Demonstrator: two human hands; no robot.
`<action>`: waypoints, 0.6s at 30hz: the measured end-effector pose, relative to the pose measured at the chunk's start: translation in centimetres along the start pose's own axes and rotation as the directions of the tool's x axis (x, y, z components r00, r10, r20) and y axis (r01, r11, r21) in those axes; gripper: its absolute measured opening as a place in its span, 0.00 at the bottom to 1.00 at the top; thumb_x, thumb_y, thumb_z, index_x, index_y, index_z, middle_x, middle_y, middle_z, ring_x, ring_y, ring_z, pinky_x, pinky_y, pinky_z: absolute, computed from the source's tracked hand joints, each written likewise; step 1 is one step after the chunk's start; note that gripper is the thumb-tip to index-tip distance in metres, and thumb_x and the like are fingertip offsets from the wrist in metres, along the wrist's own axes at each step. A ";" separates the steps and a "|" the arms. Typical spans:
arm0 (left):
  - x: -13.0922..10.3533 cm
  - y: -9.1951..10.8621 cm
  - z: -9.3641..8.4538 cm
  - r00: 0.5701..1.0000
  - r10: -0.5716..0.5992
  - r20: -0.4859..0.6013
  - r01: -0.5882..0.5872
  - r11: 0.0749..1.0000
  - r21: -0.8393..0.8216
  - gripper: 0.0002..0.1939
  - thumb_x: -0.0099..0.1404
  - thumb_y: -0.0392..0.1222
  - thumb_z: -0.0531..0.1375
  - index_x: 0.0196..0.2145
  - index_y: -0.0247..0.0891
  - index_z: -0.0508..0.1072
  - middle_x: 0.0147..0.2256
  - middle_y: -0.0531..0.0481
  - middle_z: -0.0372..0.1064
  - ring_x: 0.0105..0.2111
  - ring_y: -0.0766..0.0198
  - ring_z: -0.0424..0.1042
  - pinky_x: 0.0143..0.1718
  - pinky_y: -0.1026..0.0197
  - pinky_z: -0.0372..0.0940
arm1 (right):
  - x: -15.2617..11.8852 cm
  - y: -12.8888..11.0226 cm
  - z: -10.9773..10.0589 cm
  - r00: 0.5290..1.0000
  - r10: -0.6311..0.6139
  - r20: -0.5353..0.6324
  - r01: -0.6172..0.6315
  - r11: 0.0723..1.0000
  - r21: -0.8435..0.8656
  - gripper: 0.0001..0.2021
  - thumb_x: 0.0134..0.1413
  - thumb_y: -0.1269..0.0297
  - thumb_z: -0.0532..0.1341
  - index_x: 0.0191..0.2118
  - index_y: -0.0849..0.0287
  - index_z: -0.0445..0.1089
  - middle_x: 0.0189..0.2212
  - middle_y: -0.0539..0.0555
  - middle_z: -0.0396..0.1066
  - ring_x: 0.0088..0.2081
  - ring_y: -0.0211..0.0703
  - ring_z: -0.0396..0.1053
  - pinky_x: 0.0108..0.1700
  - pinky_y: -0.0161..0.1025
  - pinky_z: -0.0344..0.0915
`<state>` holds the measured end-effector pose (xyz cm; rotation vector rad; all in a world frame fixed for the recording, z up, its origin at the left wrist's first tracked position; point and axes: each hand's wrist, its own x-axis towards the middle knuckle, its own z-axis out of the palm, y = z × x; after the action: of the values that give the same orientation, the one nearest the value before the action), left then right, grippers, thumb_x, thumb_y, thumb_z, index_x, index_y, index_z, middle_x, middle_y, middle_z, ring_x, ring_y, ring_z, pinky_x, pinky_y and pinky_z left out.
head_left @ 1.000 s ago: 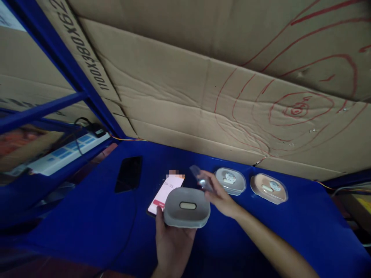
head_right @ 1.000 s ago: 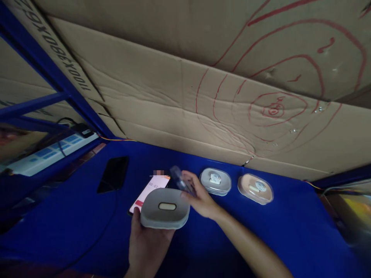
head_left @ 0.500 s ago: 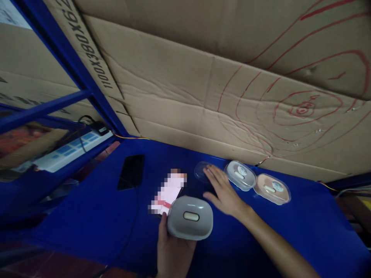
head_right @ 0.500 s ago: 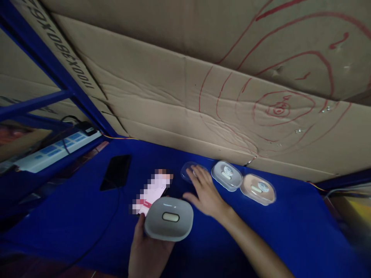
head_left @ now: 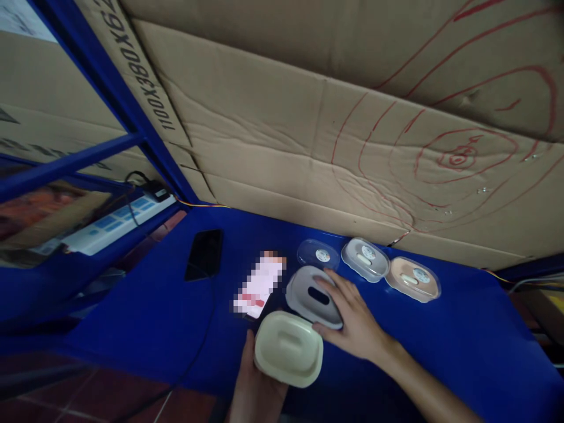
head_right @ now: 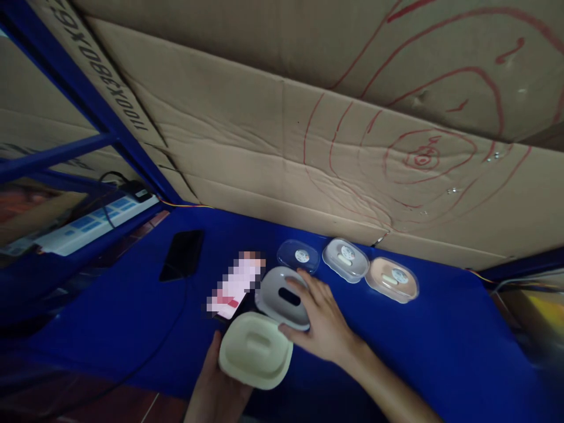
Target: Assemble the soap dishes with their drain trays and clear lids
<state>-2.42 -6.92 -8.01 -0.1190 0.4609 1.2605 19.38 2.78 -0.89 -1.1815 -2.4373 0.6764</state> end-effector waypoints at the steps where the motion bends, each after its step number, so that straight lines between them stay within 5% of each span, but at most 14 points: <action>1: -0.4 -0.1 -0.2 0.999 0.015 -0.045 -0.014 1.000 0.025 0.23 0.73 0.55 0.55 0.61 0.49 0.74 0.62 0.47 0.71 0.67 0.45 0.62 0.71 0.38 0.49 | 0.4 0.8 0.0 1.000 -0.003 -0.023 0.002 0.999 -0.054 0.39 0.63 0.47 0.63 0.73 0.52 0.50 0.74 0.64 0.47 0.72 0.64 0.49 0.68 0.64 0.56; 7: -1.4 -0.9 0.6 0.900 0.284 -0.331 -0.154 0.917 0.368 0.25 0.67 0.50 0.65 0.61 0.55 0.70 0.62 0.51 0.72 0.68 0.50 0.61 0.72 0.43 0.47 | 2.3 3.9 1.0 0.998 -0.064 0.007 0.065 0.988 -0.138 0.39 0.61 0.46 0.66 0.73 0.49 0.53 0.72 0.63 0.52 0.71 0.64 0.51 0.67 0.67 0.54; 11: -1.1 -1.4 1.4 0.825 0.550 -0.132 -0.306 0.631 0.713 0.18 0.65 0.47 0.67 0.53 0.51 0.77 0.67 0.51 0.63 0.71 0.46 0.53 0.72 0.45 0.46 | 0.9 2.9 0.6 0.996 -0.084 0.010 0.084 0.986 -0.143 0.35 0.69 0.49 0.59 0.74 0.49 0.48 0.74 0.61 0.47 0.74 0.61 0.44 0.69 0.67 0.48; 14: -1.2 -1.6 2.0 0.785 0.618 0.035 -0.350 0.396 0.849 0.13 0.67 0.47 0.64 0.48 0.50 0.81 0.69 0.49 0.58 0.71 0.45 0.50 0.73 0.45 0.41 | -1.6 1.5 0.9 0.985 -0.151 0.086 0.161 0.979 -0.123 0.33 0.68 0.50 0.60 0.73 0.47 0.52 0.73 0.59 0.52 0.72 0.61 0.49 0.70 0.66 0.49; 18: -1.2 -2.3 2.9 0.773 0.623 0.123 -0.371 0.287 0.883 0.11 0.68 0.47 0.62 0.45 0.52 0.83 0.69 0.51 0.55 0.73 0.45 0.43 0.73 0.43 0.32 | -3.9 0.1 2.0 0.947 -0.216 0.239 0.251 0.959 -0.128 0.32 0.66 0.52 0.64 0.71 0.43 0.56 0.71 0.55 0.57 0.69 0.58 0.57 0.69 0.63 0.52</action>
<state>0.25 -7.73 -5.25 0.8657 1.4410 1.4724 20.77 -0.85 -2.97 -0.8862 -2.8072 0.5810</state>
